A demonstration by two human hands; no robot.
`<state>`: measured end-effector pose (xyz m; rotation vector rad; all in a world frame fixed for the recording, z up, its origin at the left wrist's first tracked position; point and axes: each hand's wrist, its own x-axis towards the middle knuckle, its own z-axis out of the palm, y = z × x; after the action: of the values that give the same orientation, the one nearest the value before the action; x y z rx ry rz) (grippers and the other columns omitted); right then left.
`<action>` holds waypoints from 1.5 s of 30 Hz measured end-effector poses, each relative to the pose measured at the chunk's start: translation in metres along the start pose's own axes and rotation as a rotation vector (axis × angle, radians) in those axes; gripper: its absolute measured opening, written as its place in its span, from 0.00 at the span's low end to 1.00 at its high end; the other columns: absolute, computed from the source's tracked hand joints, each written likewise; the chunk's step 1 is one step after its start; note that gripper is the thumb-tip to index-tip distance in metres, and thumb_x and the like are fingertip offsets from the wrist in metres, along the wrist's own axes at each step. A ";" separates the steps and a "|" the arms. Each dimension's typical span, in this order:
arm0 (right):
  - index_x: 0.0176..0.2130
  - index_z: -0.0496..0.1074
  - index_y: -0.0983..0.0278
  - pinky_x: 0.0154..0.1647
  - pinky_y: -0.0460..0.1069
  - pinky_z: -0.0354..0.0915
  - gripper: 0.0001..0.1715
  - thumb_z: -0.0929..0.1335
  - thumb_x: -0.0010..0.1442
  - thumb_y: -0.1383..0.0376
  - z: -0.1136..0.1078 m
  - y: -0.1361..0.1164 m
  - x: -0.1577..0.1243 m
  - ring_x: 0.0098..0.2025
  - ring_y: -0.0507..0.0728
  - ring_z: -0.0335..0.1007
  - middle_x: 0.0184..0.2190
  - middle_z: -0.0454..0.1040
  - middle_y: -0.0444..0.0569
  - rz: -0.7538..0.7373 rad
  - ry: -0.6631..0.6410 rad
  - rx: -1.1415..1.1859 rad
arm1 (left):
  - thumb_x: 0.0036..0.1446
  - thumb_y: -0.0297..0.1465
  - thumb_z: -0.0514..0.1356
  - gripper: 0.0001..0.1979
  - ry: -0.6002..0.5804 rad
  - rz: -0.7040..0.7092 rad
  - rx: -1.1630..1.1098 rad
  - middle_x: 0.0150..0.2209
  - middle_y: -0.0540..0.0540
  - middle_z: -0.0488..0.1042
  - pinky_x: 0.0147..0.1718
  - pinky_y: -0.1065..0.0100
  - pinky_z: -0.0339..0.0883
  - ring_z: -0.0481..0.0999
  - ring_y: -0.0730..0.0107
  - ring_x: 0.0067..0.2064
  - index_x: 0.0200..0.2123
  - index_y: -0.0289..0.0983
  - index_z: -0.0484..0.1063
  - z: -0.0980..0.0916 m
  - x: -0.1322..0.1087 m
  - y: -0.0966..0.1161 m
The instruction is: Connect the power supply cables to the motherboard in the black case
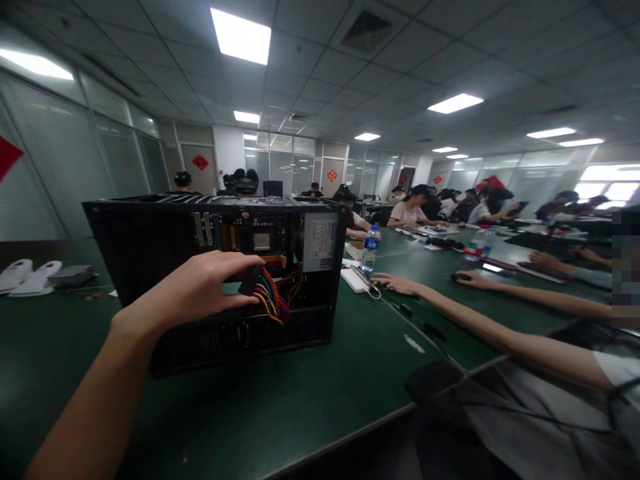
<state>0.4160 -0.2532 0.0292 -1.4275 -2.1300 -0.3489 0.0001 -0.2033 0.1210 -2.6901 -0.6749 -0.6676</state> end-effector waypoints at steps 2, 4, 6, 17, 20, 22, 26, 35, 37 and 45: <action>0.43 0.80 0.62 0.46 0.41 0.68 0.20 0.60 0.67 0.66 0.008 0.037 0.031 0.46 0.50 0.79 0.46 0.80 0.52 -0.047 -0.138 0.095 | 0.56 0.38 0.68 0.30 0.024 0.002 0.029 0.54 0.41 0.77 0.51 0.59 0.72 0.78 0.57 0.52 0.61 0.39 0.68 0.000 -0.001 -0.004; 0.43 0.80 0.49 0.42 0.50 0.75 0.21 0.61 0.65 0.68 0.007 0.037 0.034 0.44 0.54 0.81 0.43 0.82 0.43 -0.082 -0.122 0.153 | 0.57 0.38 0.67 0.29 0.041 0.007 0.050 0.54 0.41 0.78 0.50 0.58 0.72 0.79 0.57 0.51 0.60 0.39 0.69 0.000 -0.001 -0.007; 0.42 0.78 0.45 0.40 0.54 0.77 0.27 0.58 0.66 0.71 0.003 -0.001 0.009 0.42 0.56 0.81 0.38 0.81 0.38 -0.160 -0.037 0.141 | 0.57 0.38 0.67 0.27 0.046 0.009 0.066 0.53 0.41 0.78 0.49 0.58 0.72 0.79 0.56 0.49 0.59 0.39 0.70 0.003 0.001 -0.009; 0.66 0.59 0.67 0.61 0.58 0.67 0.29 0.61 0.68 0.74 0.060 -0.127 0.055 0.64 0.63 0.61 0.61 0.68 0.61 -0.511 0.356 -0.214 | 0.57 0.37 0.68 0.28 0.050 -0.011 -0.108 0.53 0.41 0.78 0.50 0.64 0.72 0.79 0.58 0.52 0.59 0.37 0.69 0.027 0.007 -0.028; 0.65 0.63 0.62 0.57 0.58 0.68 0.27 0.62 0.69 0.71 0.083 -0.129 0.115 0.64 0.64 0.60 0.62 0.67 0.58 -0.696 0.384 -0.295 | 0.58 0.34 0.67 0.26 -0.003 -0.050 -0.138 0.55 0.41 0.77 0.51 0.64 0.71 0.79 0.59 0.53 0.59 0.38 0.68 0.033 0.006 -0.038; 0.59 0.69 0.63 0.57 0.57 0.67 0.20 0.62 0.70 0.67 0.095 -0.135 0.137 0.61 0.63 0.63 0.58 0.70 0.57 -0.686 0.387 -0.261 | 0.59 0.34 0.66 0.25 -0.041 -0.082 -0.136 0.55 0.42 0.77 0.51 0.63 0.72 0.79 0.58 0.52 0.59 0.39 0.69 0.038 0.006 -0.045; 0.51 0.74 0.64 0.53 0.54 0.67 0.15 0.61 0.71 0.65 0.118 -0.144 0.151 0.54 0.60 0.68 0.51 0.75 0.56 -0.537 0.276 -0.114 | 0.59 0.36 0.66 0.22 -0.063 -0.117 -0.071 0.55 0.45 0.77 0.53 0.62 0.70 0.77 0.57 0.55 0.57 0.43 0.71 0.050 0.007 -0.059; 0.50 0.74 0.64 0.48 0.47 0.64 0.14 0.66 0.66 0.67 0.139 -0.140 0.138 0.49 0.55 0.71 0.47 0.75 0.51 -0.064 -0.092 0.263 | 0.64 0.29 0.59 0.09 -0.131 -0.081 0.070 0.44 0.46 0.79 0.47 0.65 0.68 0.79 0.61 0.48 0.44 0.40 0.78 0.088 0.015 -0.065; 0.49 0.75 0.64 0.47 0.47 0.64 0.14 0.65 0.65 0.68 0.138 -0.140 0.139 0.49 0.56 0.72 0.46 0.76 0.52 -0.008 -0.152 0.235 | 0.64 0.27 0.58 0.10 -0.155 -0.091 0.096 0.45 0.45 0.79 0.47 0.65 0.68 0.78 0.60 0.49 0.45 0.39 0.78 0.102 0.016 -0.069; 0.48 0.77 0.66 0.46 0.49 0.67 0.16 0.64 0.64 0.69 0.146 -0.141 0.154 0.49 0.60 0.76 0.49 0.77 0.58 0.200 -0.292 0.050 | 0.63 0.28 0.56 0.13 -0.248 -0.273 0.126 0.46 0.44 0.78 0.40 0.65 0.70 0.79 0.59 0.48 0.45 0.40 0.78 0.127 0.019 -0.073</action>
<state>0.1999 -0.1196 0.0101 -1.7317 -2.1736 -0.0101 0.0244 -0.0861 0.0342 -2.6102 -1.1233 -0.3380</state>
